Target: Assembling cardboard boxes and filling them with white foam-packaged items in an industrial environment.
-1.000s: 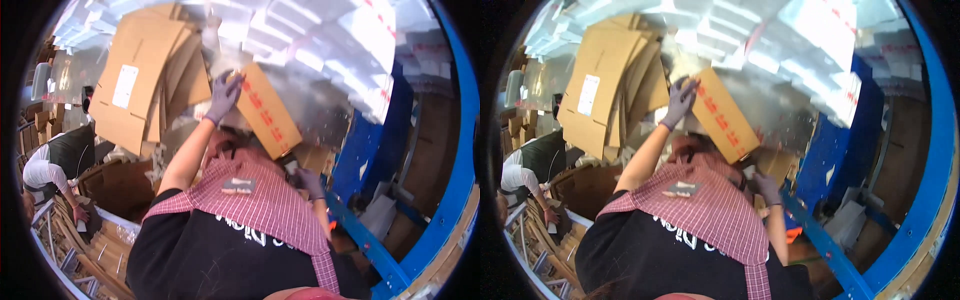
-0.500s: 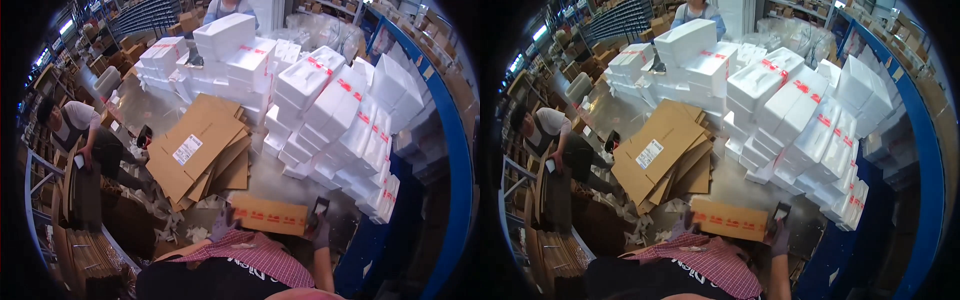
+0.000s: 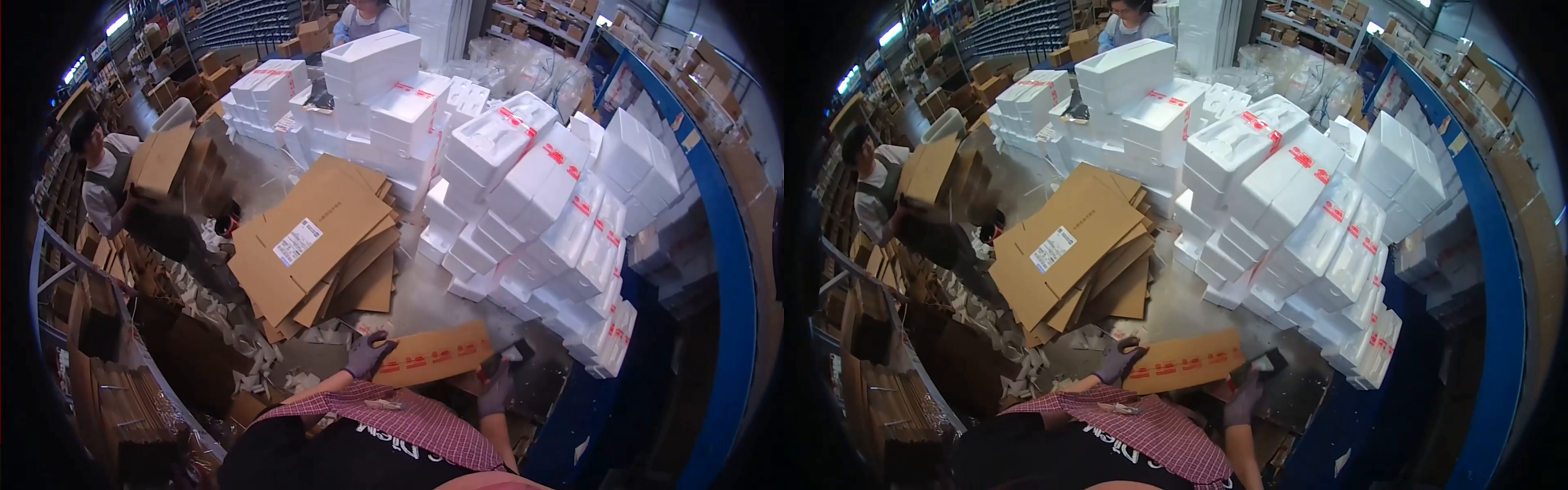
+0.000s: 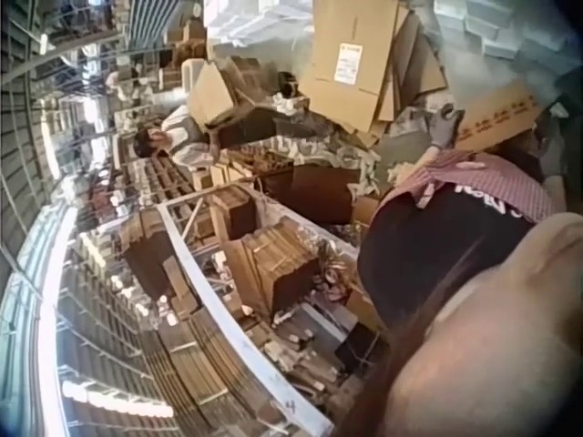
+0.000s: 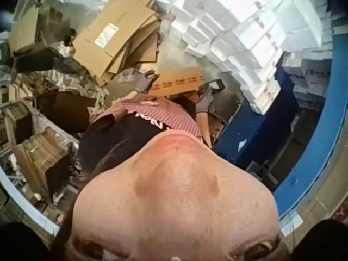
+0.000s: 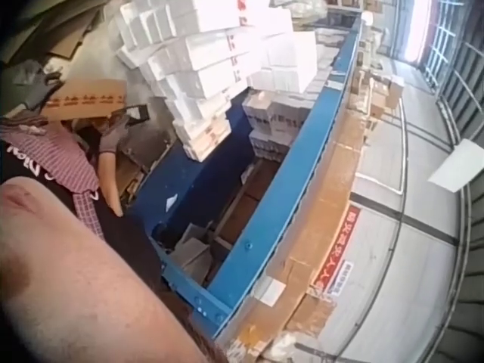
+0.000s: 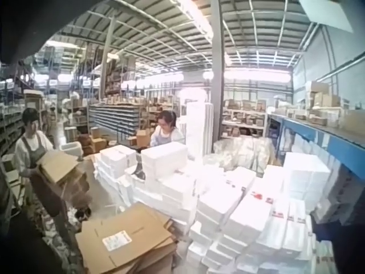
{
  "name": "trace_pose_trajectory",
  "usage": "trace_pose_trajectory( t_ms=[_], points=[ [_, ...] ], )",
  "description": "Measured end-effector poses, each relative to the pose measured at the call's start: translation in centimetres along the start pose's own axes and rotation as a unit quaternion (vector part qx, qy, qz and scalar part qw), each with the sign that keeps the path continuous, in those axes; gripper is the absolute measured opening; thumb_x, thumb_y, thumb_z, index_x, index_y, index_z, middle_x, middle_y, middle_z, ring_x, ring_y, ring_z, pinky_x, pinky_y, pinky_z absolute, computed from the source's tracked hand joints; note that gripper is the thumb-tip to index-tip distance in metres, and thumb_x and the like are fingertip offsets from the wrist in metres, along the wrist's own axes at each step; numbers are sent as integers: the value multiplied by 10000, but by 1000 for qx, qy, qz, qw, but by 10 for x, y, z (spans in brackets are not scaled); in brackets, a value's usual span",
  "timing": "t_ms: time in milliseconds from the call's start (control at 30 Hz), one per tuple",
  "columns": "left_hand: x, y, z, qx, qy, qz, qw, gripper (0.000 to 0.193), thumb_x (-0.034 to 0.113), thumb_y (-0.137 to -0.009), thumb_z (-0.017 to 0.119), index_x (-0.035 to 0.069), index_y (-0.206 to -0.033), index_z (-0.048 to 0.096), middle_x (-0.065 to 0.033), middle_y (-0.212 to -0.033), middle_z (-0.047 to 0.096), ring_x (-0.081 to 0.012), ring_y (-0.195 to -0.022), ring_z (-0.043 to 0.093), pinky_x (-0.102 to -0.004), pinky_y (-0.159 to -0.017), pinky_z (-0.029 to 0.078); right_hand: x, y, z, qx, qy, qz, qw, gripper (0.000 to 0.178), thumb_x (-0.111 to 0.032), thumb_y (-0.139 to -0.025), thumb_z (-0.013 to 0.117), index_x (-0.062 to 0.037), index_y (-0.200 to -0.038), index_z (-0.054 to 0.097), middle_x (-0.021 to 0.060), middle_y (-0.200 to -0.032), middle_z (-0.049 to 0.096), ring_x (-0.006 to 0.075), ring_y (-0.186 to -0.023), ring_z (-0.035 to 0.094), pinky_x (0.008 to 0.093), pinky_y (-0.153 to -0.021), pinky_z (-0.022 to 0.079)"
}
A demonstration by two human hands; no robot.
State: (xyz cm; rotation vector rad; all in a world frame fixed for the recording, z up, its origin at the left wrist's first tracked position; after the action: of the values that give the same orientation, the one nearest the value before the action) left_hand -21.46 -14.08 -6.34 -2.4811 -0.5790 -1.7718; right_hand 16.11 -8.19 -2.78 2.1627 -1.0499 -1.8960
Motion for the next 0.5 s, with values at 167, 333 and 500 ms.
trace_pose_trajectory(
  t_ms=[167, 333, 500],
  points=[
    [27, 25, 17, -18, -75, -115, 990, 407, 406, -863, 699, 77, -1104, 697, -179, -1027, 690, -350, -976, 652, -437, -864, 495, -52, -25, 7, -106, -53, -125, 985, 517, -487, -996, 544, 14, -981, 669, 93, -827, 684, 269, -714, 642, 398, -666, 484],
    [84, -10, 24, -10, 118, 34, 992, 225, 217, -950, 631, 10, -1035, 661, -69, -938, 687, -122, -892, 635, -261, -758, 506, -112, 73, -13, -332, 78, -169, 925, 325, -340, -941, 652, -18, -971, 677, 28, -862, 663, 115, -731, 599, 296, -675, 486],
    [113, 22, 53, -358, 134, -18, 924, 398, 366, -1011, 567, 16, -1193, 615, -135, -1077, 664, -239, -1024, 622, -368, -938, 468, -50, 116, 0, -408, 99, 33, 907, 310, -294, -876, 717, 11, -918, 687, 13, -784, 640, 91, -695, 584, 274, -647, 461]
  ],
)
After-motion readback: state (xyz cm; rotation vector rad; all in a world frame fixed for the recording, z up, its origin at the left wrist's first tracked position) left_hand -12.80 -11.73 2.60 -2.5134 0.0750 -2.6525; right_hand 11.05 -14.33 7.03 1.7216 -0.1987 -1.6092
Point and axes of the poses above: each hand's wrist, its own y-axis away from the middle knuckle, its own z-axis out of the palm, x = y × z, the point moved 6 cm from there along -y, towards the middle knuckle
